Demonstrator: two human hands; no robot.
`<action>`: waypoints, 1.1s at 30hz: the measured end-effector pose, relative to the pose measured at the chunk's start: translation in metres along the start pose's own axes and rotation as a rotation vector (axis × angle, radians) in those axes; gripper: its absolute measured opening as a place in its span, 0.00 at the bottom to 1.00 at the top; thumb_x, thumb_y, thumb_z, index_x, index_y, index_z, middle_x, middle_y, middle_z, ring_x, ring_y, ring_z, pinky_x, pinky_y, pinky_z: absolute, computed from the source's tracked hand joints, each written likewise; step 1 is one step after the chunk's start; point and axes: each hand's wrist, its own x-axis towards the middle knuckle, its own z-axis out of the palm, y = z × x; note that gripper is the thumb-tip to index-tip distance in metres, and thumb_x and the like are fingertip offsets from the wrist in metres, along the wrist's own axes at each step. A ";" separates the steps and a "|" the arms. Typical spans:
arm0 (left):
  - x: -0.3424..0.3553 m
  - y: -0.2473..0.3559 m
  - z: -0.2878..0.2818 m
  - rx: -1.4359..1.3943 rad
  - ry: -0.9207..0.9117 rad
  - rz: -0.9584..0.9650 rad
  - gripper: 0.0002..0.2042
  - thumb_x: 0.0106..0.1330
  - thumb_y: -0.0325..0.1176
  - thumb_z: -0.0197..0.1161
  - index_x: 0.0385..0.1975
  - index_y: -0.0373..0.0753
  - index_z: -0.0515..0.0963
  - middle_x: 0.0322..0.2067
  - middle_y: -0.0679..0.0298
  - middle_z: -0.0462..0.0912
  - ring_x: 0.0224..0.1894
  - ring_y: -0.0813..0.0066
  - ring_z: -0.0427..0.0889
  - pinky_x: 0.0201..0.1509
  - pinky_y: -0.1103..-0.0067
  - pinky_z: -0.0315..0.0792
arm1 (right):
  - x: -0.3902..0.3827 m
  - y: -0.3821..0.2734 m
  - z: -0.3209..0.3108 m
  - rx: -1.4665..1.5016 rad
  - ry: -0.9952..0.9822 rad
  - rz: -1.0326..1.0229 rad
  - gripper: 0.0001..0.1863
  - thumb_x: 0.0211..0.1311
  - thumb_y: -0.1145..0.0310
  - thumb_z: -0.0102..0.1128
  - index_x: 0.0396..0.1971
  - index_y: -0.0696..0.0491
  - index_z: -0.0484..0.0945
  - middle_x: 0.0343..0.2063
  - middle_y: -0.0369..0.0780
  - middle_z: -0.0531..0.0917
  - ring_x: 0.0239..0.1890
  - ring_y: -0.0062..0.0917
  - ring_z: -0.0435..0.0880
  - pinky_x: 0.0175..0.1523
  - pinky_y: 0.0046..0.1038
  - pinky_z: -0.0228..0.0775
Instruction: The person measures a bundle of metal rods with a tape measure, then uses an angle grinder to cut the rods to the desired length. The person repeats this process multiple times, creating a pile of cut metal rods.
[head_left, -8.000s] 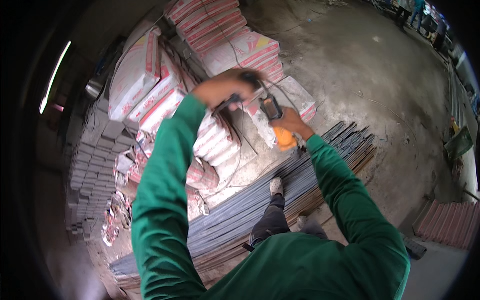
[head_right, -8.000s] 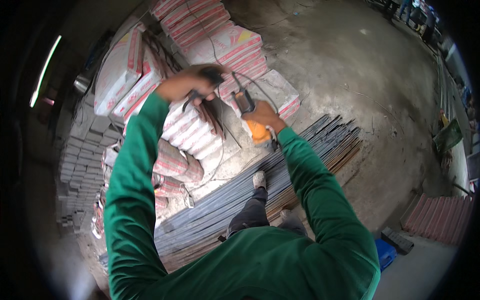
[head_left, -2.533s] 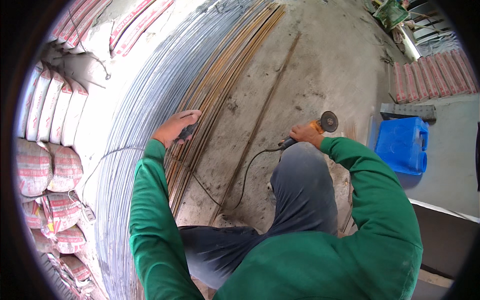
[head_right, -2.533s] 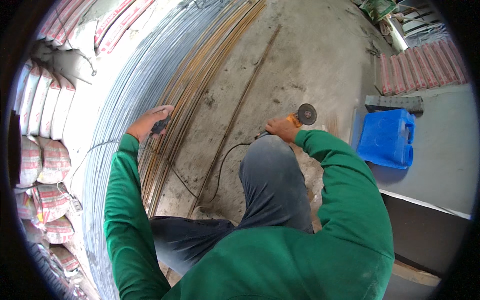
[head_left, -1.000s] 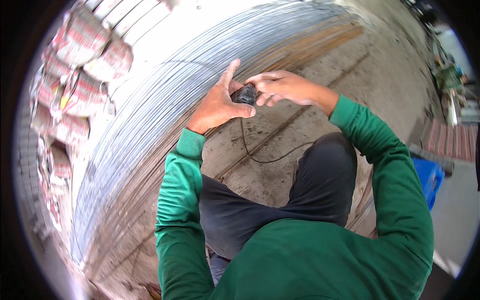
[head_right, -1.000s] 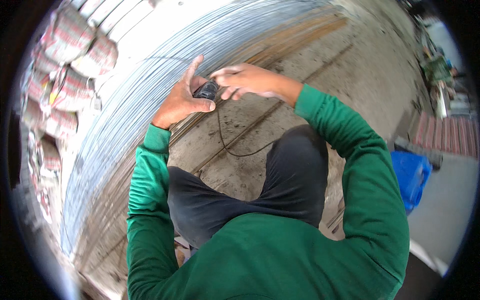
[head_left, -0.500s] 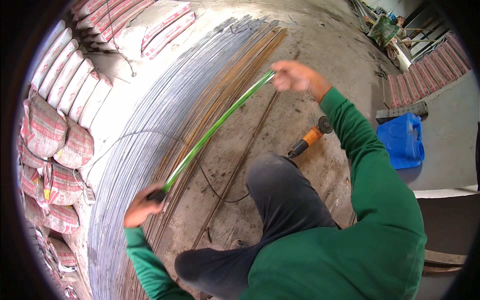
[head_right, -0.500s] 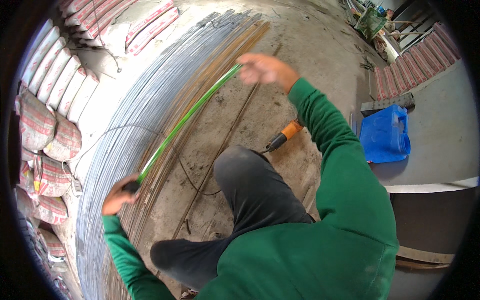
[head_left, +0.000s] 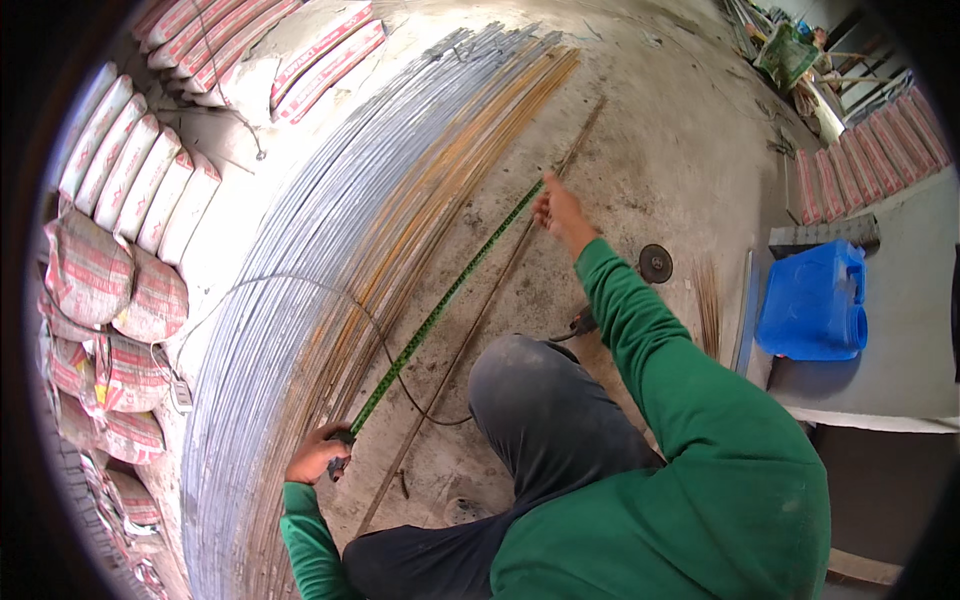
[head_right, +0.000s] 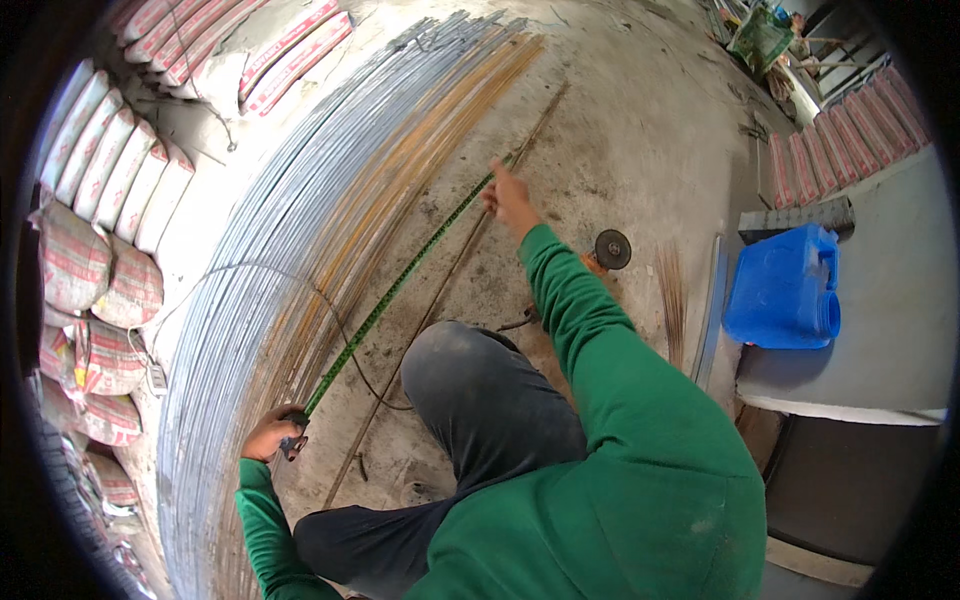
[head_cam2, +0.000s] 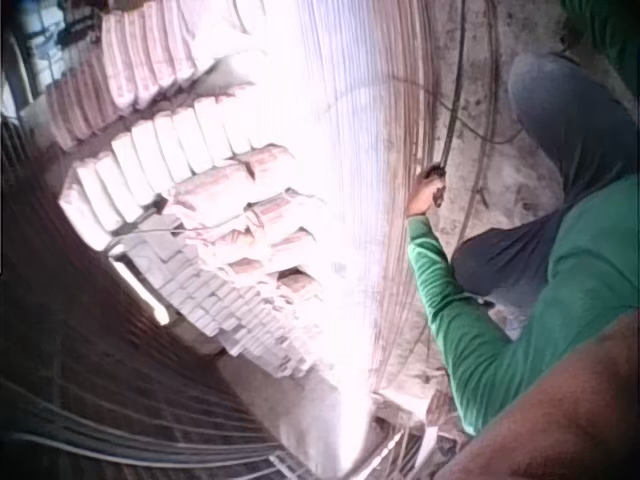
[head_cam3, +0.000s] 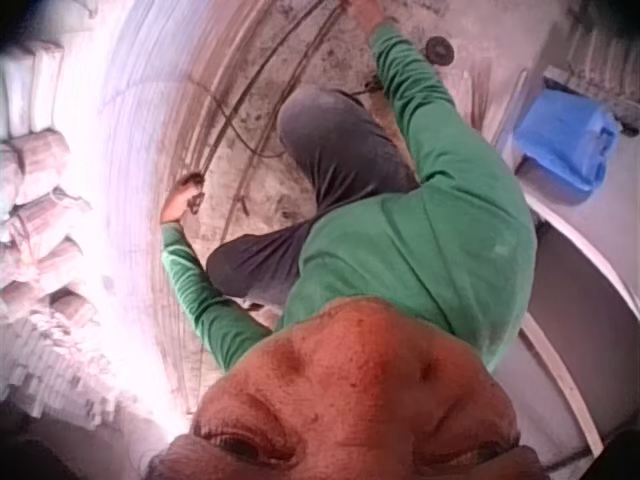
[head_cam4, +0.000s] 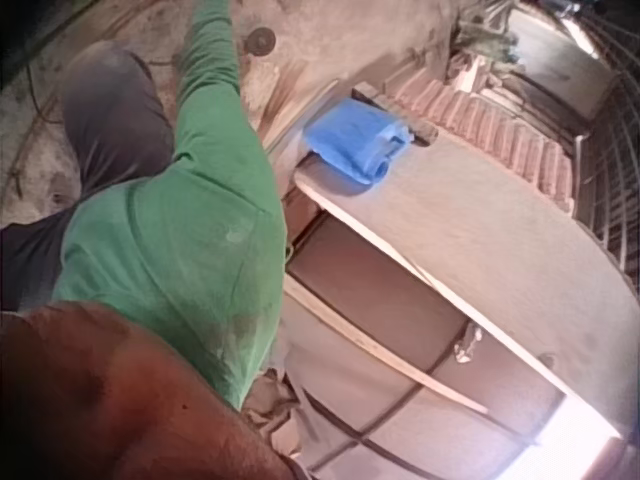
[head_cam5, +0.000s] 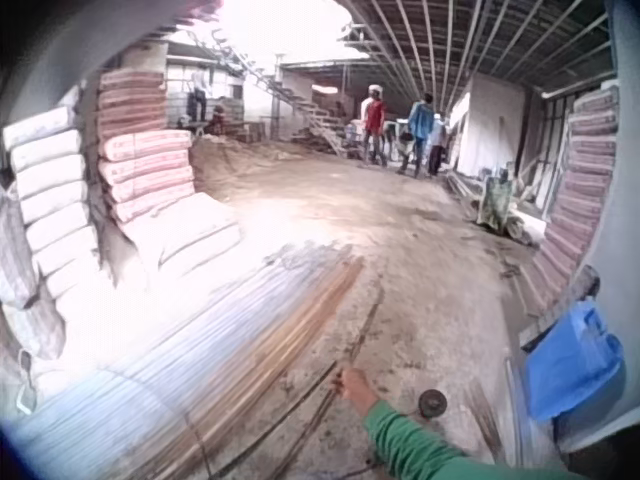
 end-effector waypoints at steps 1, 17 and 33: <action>0.008 0.010 0.006 0.026 0.020 0.013 0.31 0.51 0.33 0.61 0.59 0.31 0.68 0.30 0.60 0.77 0.30 0.73 0.78 0.24 0.75 0.75 | 0.000 0.018 -0.005 -0.049 0.047 0.015 0.23 0.67 0.48 0.55 0.30 0.56 0.68 0.21 0.40 0.67 0.23 0.26 0.67 0.26 0.33 0.63; 0.056 0.079 0.104 0.037 0.023 0.111 0.33 0.56 0.39 0.61 0.63 0.31 0.63 0.36 0.60 0.76 0.35 0.71 0.76 0.33 0.73 0.74 | -0.078 0.118 0.035 -0.345 -0.366 0.046 0.17 0.69 0.56 0.54 0.34 0.57 0.75 0.27 0.41 0.75 0.25 0.25 0.72 0.30 0.35 0.67; 0.046 0.053 0.072 0.051 -0.058 0.033 0.33 0.54 0.35 0.60 0.64 0.36 0.64 0.43 0.55 0.74 0.34 0.70 0.77 0.37 0.74 0.74 | 0.067 -0.007 -0.015 -0.373 0.203 -0.067 0.17 0.67 0.68 0.54 0.18 0.57 0.68 0.16 0.41 0.72 0.16 0.23 0.65 0.26 0.37 0.60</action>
